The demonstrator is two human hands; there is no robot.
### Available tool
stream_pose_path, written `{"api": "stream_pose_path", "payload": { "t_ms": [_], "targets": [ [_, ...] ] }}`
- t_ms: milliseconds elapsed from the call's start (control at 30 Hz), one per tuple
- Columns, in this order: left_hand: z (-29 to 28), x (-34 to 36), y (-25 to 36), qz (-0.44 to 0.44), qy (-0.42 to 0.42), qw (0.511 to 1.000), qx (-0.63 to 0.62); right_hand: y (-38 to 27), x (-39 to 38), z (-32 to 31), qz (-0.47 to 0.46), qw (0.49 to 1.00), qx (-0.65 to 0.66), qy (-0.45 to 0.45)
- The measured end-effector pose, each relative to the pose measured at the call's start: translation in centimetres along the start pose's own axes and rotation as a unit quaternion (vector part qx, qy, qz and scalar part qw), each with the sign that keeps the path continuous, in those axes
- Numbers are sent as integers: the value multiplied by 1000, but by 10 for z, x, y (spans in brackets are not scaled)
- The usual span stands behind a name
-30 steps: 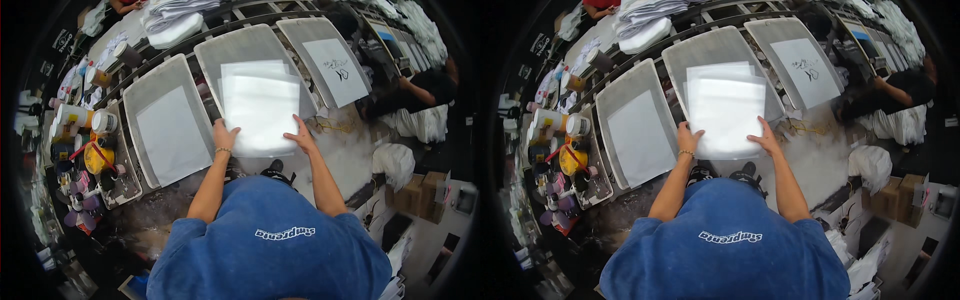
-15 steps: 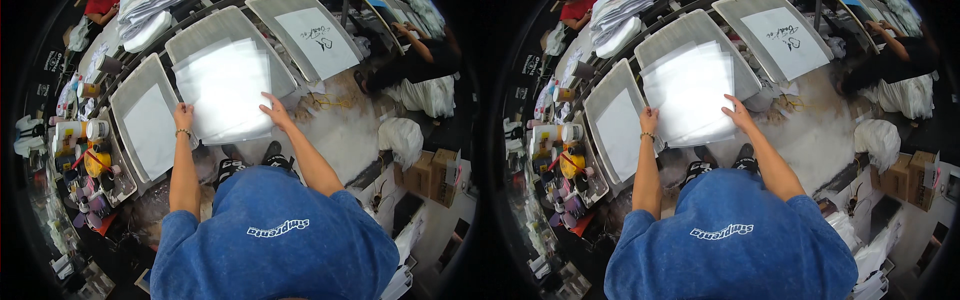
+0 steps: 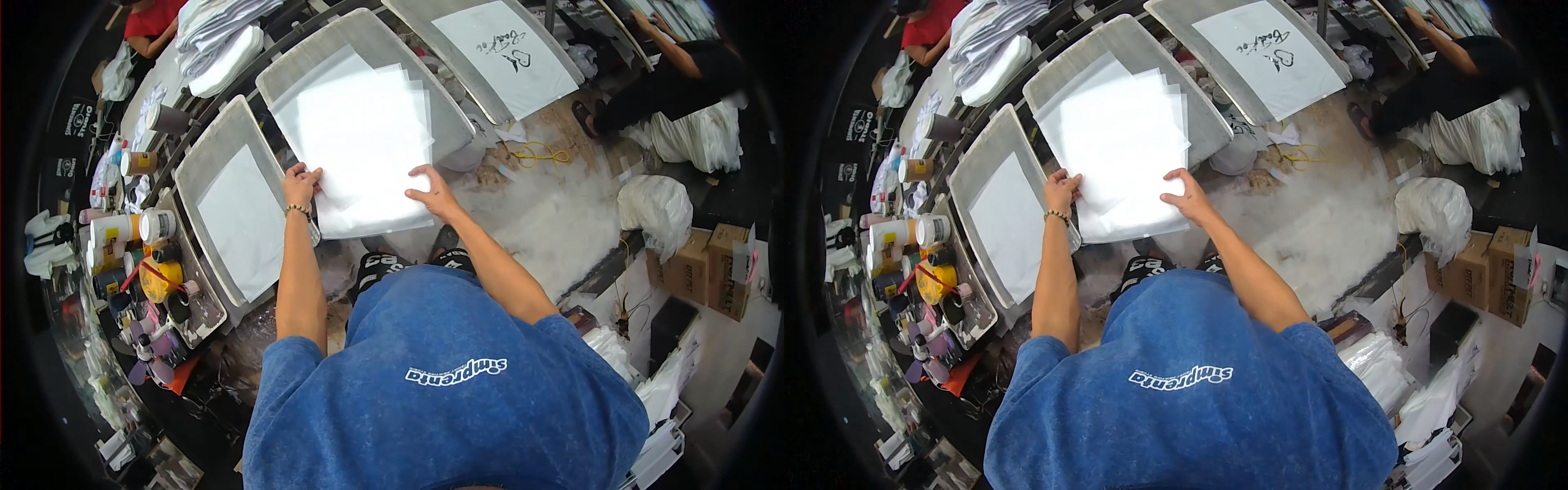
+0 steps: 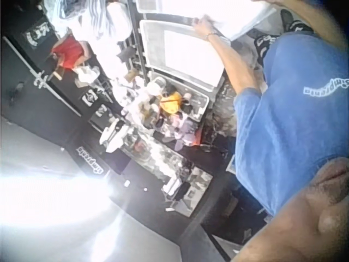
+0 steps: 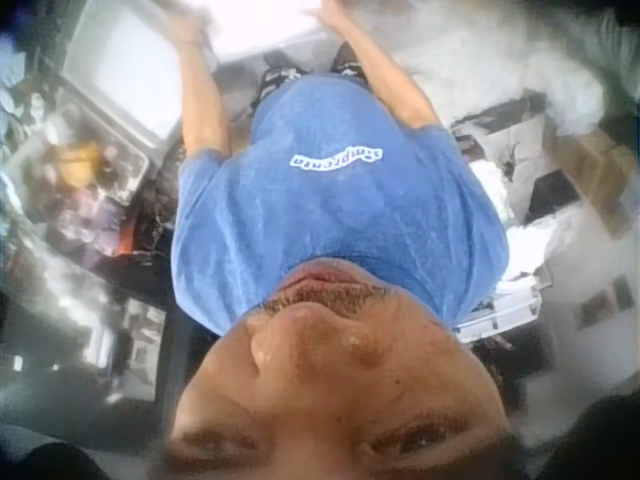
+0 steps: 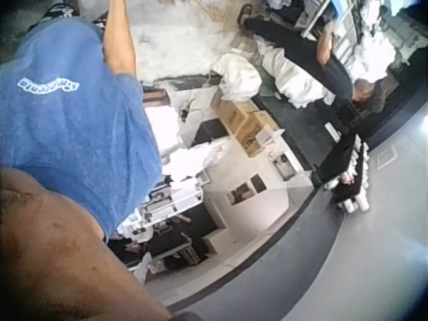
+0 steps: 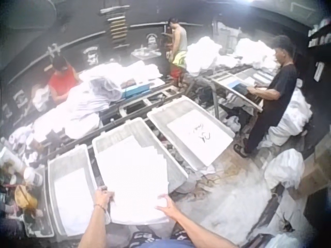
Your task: The person sorts and stacks white printed apparel sheets by hand, picking up sheets one at a time from a large pile and placing them onto different stacks on several workstations.
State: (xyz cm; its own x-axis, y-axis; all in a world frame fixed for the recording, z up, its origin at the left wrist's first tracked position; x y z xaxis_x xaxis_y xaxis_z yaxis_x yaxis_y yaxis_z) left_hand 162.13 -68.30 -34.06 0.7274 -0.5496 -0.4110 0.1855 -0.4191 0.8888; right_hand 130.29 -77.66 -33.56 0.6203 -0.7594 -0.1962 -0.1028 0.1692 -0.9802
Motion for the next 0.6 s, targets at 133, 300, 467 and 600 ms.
{"api": "stream_pose_path", "payload": {
  "t_ms": [133,300,467,600],
  "targets": [
    [-9,-3,-2,26,-12,998,52,0,0,0,-14,999,-3,-44],
    [-30,-6,4,76,-142,963,214,20,5,-9,62,989,58,123],
    [-43,-10,0,134,-160,931,298,-19,-1,13,87,975,131,159],
    [-8,-35,43,257,0,857,447,-4,8,4,19,992,-1,124]
  ]
}}
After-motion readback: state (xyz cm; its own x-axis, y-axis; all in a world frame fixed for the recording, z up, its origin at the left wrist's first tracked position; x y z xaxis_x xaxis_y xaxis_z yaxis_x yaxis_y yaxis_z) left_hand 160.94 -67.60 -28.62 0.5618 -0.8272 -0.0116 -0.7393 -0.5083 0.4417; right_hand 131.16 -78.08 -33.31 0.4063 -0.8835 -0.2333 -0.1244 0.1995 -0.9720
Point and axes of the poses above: each hand's wrist, its own x-axis towards the middle knuckle, its own z-axis out of the palm, y = z × x, the point moved 2 cm from there along x, towards the middle knuckle, and after that the axes turned 1 degree about -z, right-handed, at the moved point
